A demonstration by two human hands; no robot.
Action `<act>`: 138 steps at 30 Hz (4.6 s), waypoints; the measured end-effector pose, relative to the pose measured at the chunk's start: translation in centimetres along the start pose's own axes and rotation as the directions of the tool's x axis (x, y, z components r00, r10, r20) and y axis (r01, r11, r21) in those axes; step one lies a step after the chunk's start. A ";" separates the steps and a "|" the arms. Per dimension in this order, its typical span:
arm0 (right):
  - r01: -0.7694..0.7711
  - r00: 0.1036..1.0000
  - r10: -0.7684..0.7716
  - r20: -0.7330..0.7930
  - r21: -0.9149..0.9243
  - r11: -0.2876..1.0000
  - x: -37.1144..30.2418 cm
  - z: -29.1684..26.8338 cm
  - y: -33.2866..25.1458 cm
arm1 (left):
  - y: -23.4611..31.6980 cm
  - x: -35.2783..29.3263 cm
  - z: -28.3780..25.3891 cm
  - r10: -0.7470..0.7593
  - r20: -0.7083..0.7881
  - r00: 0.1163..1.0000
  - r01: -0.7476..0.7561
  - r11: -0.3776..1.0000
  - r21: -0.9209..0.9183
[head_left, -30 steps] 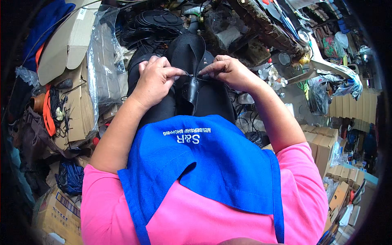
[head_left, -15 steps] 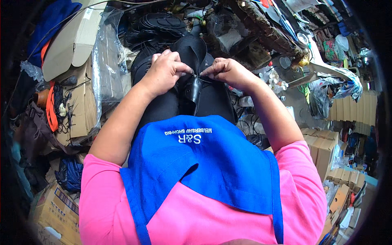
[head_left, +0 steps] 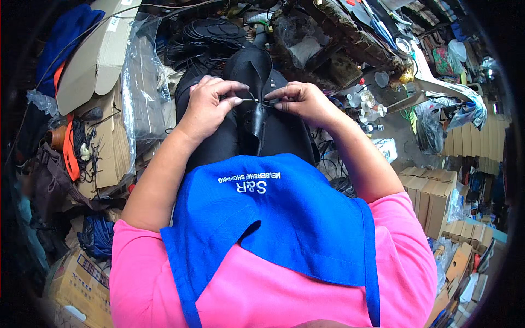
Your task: Hand stitching shoe upper components using a needle and thread in a manufacturing setting.
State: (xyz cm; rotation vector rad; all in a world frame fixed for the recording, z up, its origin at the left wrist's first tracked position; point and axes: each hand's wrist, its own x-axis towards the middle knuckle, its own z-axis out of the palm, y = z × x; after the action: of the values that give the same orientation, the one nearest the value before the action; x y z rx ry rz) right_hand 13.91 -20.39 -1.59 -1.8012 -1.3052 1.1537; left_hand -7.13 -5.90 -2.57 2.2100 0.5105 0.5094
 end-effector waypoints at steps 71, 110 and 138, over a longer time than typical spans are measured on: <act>-0.015 0.999 0.024 -0.021 0.371 0.929 0.5 -1.0 2.5 | -1.6 -0.6 -0.4 -0.082 0.039 0.996 0.079 0.994 0.072; 0.355 0.875 -0.455 0.166 -0.859 0.368 0.9 0.5 -2.1 | -0.5 -0.2 -2.6 0.122 0.327 0.937 -0.233 0.916 0.327; 0.085 0.963 0.003 -0.269 0.317 0.945 -1.3 -4.3 1.0 | -3.5 -7.3 -14.7 -0.269 -0.067 0.961 0.237 0.924 -0.301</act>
State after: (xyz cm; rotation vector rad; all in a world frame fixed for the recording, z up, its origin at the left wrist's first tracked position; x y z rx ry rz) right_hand 18.10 -21.87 -0.25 -1.6097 -0.9300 0.9961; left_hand -21.45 1.41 2.21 1.8113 0.7199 0.5288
